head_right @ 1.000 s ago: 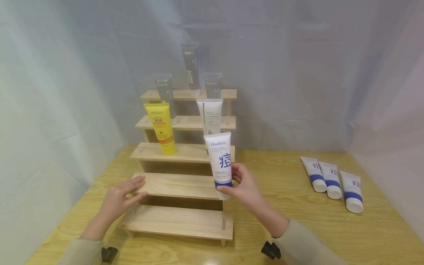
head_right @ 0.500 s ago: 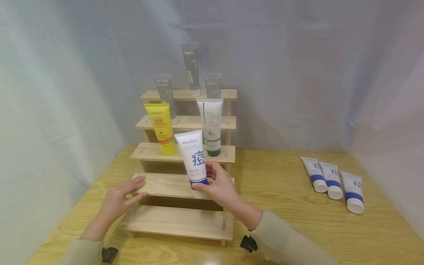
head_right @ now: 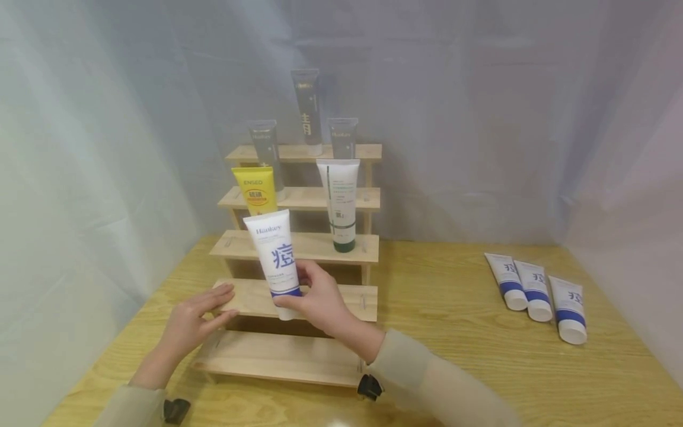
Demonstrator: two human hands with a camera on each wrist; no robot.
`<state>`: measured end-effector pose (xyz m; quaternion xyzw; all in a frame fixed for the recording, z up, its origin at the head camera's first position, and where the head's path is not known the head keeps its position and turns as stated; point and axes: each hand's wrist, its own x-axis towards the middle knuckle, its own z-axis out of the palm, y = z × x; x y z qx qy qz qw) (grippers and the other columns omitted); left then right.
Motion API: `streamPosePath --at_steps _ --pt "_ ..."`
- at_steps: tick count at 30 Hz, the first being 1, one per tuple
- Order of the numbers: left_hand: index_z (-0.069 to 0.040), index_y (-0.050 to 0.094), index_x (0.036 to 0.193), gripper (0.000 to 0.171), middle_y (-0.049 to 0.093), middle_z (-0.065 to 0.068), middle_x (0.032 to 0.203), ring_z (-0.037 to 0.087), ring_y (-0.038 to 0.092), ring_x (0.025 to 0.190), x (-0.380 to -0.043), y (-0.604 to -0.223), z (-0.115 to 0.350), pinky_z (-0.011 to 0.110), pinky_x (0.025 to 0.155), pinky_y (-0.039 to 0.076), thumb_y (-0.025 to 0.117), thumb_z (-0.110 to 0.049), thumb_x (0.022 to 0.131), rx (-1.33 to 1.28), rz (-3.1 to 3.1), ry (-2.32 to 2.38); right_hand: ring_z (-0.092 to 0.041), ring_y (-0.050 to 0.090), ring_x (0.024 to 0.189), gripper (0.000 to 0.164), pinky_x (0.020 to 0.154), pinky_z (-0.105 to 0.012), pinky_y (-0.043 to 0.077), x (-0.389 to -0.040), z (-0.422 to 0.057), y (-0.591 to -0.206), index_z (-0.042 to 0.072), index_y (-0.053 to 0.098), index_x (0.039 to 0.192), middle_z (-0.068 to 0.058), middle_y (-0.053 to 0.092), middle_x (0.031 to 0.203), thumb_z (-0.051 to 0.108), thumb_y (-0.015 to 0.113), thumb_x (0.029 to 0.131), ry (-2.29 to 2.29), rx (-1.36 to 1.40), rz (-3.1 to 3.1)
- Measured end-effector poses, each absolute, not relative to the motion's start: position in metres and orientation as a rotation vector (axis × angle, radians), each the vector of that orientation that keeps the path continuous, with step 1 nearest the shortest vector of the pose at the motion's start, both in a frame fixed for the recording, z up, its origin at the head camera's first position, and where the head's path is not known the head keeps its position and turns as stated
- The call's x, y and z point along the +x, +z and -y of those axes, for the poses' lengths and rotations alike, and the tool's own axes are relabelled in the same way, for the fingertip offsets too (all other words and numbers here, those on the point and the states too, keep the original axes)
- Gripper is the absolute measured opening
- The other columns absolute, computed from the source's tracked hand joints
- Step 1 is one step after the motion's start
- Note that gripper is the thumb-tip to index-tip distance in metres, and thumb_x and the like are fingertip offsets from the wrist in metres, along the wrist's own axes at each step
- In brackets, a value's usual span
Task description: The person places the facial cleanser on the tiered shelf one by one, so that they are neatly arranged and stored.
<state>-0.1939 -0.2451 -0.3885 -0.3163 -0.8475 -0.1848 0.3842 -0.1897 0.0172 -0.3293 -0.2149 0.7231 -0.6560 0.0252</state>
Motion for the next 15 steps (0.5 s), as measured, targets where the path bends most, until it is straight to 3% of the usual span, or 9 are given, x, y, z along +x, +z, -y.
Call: streamPosePath --at_steps 15 --pt "0.003 0.067 0.091 0.059 0.063 0.017 0.101 0.031 0.062 0.087 -0.194 -0.389 0.247 0.044 0.072 0.051 0.048 -0.052 0.083 -0.798 2.19 -0.478 -0.023 0.059 0.092 0.051 0.077 -0.024 0.05 -0.201 0.019 -0.333 -0.004 0.047 0.109 -0.016 0.058 0.102 -0.005 0.074 0.066 -2.062 -0.713 -2.298"
